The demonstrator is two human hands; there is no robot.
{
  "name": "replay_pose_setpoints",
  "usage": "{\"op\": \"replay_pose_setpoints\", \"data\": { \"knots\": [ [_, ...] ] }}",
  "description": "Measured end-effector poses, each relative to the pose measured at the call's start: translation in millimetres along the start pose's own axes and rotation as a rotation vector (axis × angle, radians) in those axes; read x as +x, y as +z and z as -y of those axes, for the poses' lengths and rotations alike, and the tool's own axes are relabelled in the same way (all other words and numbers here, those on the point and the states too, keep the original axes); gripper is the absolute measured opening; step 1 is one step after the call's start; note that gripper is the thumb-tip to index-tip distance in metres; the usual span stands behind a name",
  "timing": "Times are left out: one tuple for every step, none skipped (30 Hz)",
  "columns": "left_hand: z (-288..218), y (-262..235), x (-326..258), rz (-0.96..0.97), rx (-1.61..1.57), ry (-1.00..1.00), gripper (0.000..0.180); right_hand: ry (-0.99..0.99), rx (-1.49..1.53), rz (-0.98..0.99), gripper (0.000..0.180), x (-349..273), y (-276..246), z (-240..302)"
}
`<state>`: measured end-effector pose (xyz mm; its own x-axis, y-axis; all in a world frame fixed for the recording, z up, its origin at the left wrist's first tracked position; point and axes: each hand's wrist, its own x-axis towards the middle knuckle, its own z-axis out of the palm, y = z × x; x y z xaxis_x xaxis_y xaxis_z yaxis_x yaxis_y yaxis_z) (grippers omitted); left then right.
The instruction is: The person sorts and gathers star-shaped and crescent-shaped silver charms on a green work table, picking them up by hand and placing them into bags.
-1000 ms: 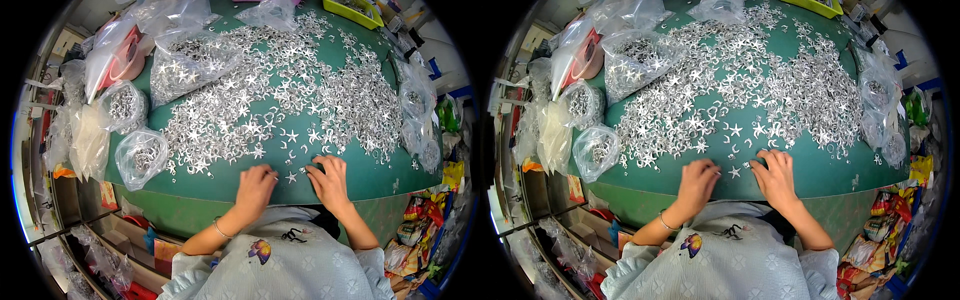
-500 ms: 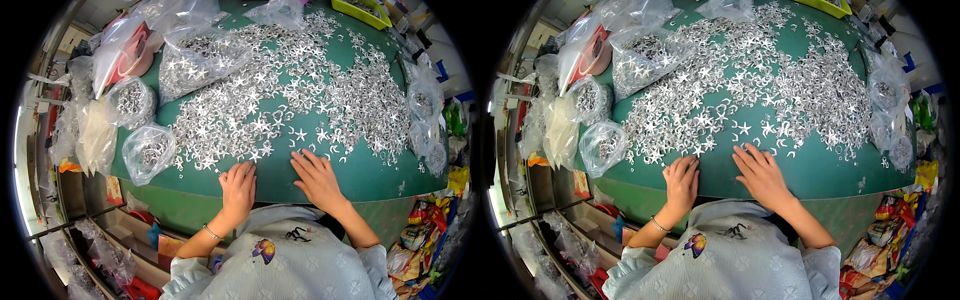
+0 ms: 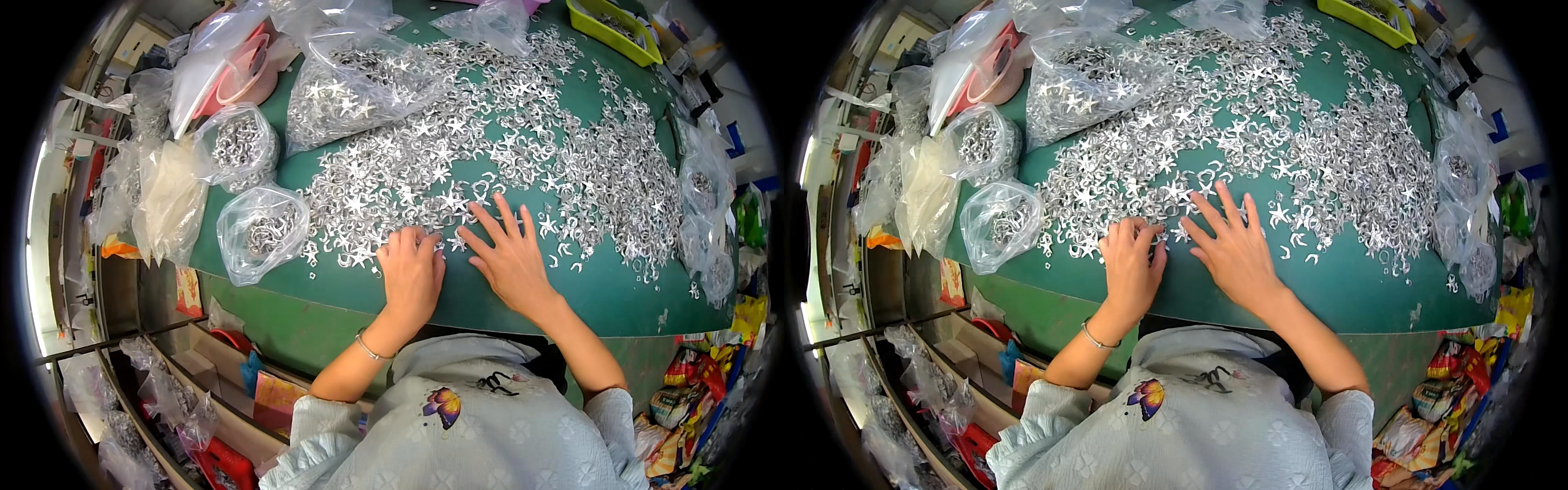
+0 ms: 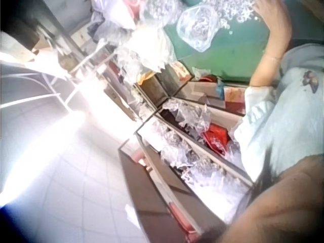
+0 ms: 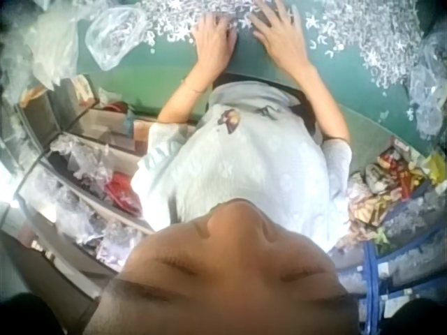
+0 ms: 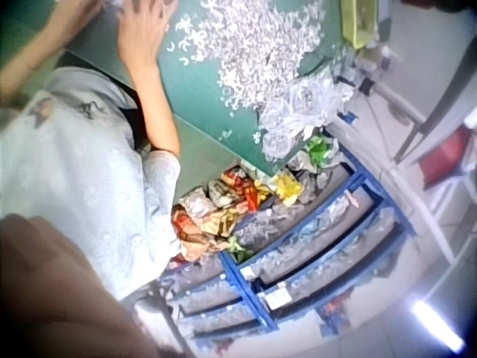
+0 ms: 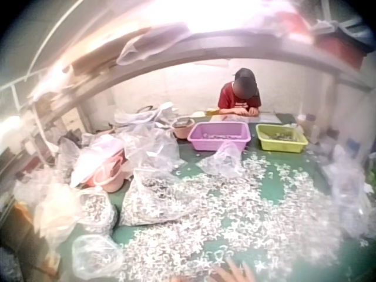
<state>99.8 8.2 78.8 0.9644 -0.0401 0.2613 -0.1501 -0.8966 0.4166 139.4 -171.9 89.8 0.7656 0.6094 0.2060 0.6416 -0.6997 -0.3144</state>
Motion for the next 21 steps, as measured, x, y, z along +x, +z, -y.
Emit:
{"op": "replay_pose_setpoints", "data": {
  "knots": [
    [2, 0, -2, 0.006, -0.006, -0.004, 0.034, 0.005, -0.007, 0.024, 0.039, -2, -2, 0],
    [4, 0, -3, 0.013, -0.012, -0.006, 0.034, 0.012, -0.015, 0.048, 0.038, -8, -8, 0],
    [3, 0, -3, -0.002, -0.014, -0.005, 0.034, 0.019, -0.023, 0.071, 0.036, -15, -12, 1],
    [1, 1, -3, -0.015, -0.018, -0.007, 0.034, 0.061, -0.006, 0.072, 0.033, -24, -15, 0],
    [0, 1, -4, -0.028, -0.021, -0.008, 0.034, 0.073, -0.019, 0.056, 0.032, -31, -16, -3],
    [1, 2, -3, -0.032, -0.018, -0.012, 0.033, 0.085, -0.032, 0.04, 0.031, -37, -16, -6],
    [1, 3, -1, -0.034, -0.018, -0.009, 0.032, 0.105, -0.048, 0.021, 0.03, -43, -17, -7],
    [2, 3, 1, -0.037, -0.018, -0.007, 0.031, 0.118, -0.021, -0.006, 0.028, -47, -14, -7],
    [2, 3, 0, -0.042, -0.026, 0.015, 0.03, 0.103, 0.014, 0.003, 0.028, -51, -16, -6],
    [4, 3, -1, -0.049, -0.029, 0.035, 0.029, 0.085, 0.051, 0.01, 0.028, -54, -19, -5],
    [5, 4, -2, -0.056, -0.033, 0.056, 0.028, 0.067, 0.088, 0.017, 0.028, -58, -21, -4],
    [6, 4, -3, -0.061, -0.056, 0.056, 0.027, 0.03, 0.12, 0.028, 0.033, -63, -20, -6],
    [6, 4, -5, -0.065, -0.08, 0.057, 0.026, 0.055, 0.125, 0.0, 0.034, -64, -20, -7],
    [6, 4, -7, -0.069, -0.103, 0.058, 0.026, 0.08, 0.13, -0.028, 0.036, -65, -21, -8],
    [5, 4, -8, -0.063, -0.128, 0.077, 0.026, 0.105, 0.135, -0.056, 0.038, -65, -21, -9],
    [5, 4, -9, -0.056, -0.154, 0.096, 0.026, 0.135, 0.083, -0.029, 0.04, -59, -22, -6],
    [3, 5, -11, -0.048, -0.18, 0.116, 0.026, 0.13, 0.07, 0.004, 0.041, -59, -20, -4],
    [1, 4, -15, -0.019, -0.191, 0.132, 0.026, 0.125, 0.057, 0.037, 0.041, -61, -18, -2],
    [-1, 2, -19, 0.008, -0.199, 0.146, 0.025, 0.117, 0.045, 0.069, 0.041, -61, -17, -1],
    [-2, 1, -23, 0.035, -0.207, 0.159, 0.025, 0.1, 0.05, 0.093, 0.04, -65, -20, 0],
    [-3, 1, -26, 0.042, -0.236, 0.189, 0.025, 0.12, 0.048, 0.061, 0.039, -70, -20, -3]
  ]
}}
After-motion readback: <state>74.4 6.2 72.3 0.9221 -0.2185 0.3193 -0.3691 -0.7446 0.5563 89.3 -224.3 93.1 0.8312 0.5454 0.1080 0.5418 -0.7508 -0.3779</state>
